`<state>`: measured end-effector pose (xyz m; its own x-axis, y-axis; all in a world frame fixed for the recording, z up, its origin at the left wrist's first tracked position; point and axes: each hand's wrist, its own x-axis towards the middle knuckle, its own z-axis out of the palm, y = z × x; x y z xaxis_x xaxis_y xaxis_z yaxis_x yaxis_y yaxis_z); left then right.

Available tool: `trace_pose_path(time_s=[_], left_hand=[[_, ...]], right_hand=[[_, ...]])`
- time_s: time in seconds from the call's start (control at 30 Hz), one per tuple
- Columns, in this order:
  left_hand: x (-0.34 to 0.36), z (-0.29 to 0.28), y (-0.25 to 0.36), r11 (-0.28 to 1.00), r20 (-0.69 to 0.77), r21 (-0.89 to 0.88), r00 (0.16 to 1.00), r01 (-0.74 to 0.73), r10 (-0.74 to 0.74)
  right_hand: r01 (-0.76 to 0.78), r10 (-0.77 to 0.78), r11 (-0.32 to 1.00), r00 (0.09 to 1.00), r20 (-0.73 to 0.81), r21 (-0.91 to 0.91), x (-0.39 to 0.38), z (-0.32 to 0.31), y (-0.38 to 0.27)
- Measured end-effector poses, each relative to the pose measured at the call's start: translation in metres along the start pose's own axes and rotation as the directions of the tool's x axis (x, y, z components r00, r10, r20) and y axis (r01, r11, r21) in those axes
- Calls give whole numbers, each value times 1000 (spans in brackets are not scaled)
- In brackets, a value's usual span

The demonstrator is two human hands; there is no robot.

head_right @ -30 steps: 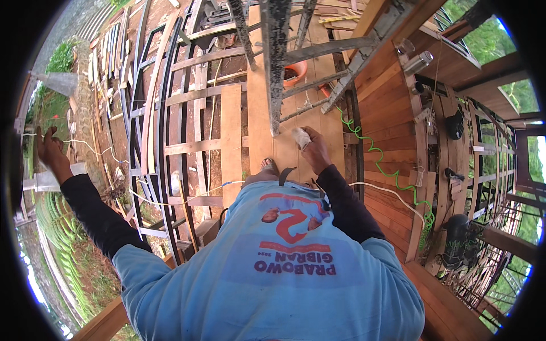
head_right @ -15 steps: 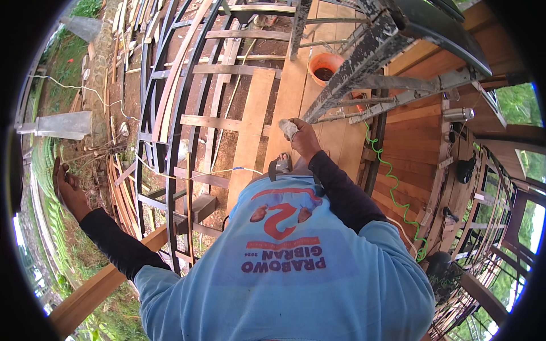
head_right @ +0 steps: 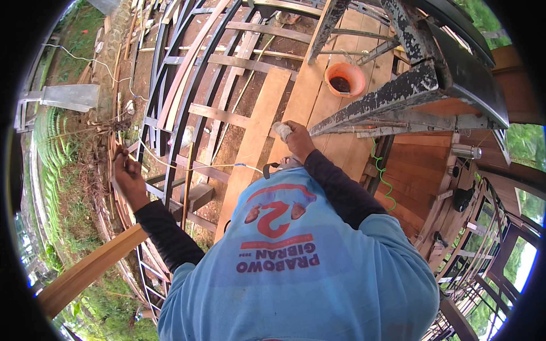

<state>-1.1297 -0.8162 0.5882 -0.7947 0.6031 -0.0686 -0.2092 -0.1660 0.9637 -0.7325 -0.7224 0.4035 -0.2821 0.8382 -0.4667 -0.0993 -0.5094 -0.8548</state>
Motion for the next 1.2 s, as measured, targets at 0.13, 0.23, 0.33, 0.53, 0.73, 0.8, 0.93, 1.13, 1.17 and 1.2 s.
trace_pose_path(time_s=[0.13, 0.23, 0.33, 0.53, 0.73, 0.8, 0.93, 1.13, 1.17, 1.2], left_hand=[[-17, 43, -41, 985, 23, -80, 988, 152, -150], [-14, 79, -54, 986, 54, -65, 987, 152, -149], [-12, 112, -54, 987, 98, -83, 987, 136, -127], [13, 141, -58, 993, 97, -42, 990, 108, -103], [67, 172, -86, 984, 185, 30, 966, 178, -181], [89, 185, -89, 982, 229, 32, 955, 184, -186], [149, 210, -91, 978, 293, 27, 934, 207, -206], [241, 233, -71, 965, 378, -64, 901, 255, -213], [259, 232, -67, 973, 414, -77, 895, 219, -168], [272, 233, -62, 969, 401, -103, 901, 226, -167]], right_hand=[[52, -27, 947, 996, 83, -316, 15, -9, -12], [80, -48, 926, 994, 96, -368, 21, -22, -33], [104, -91, 972, 994, 67, -210, 33, -47, -34], [34, -34, 999, 999, 22, 7, 62, -62, -52], [38, -38, 999, 992, -117, -1, 99, -55, -52], [-29, 40, 997, 987, -158, 71, 109, -44, -64], [-86, 115, 990, 953, -282, 113, 147, -29, -64], [12, 49, 989, 912, -407, 146, 210, -1, -103], [34, 23, 992, 900, -435, 123, 220, 1, -112], [54, -3, 994, 887, -462, 99, 229, 3, -122]])
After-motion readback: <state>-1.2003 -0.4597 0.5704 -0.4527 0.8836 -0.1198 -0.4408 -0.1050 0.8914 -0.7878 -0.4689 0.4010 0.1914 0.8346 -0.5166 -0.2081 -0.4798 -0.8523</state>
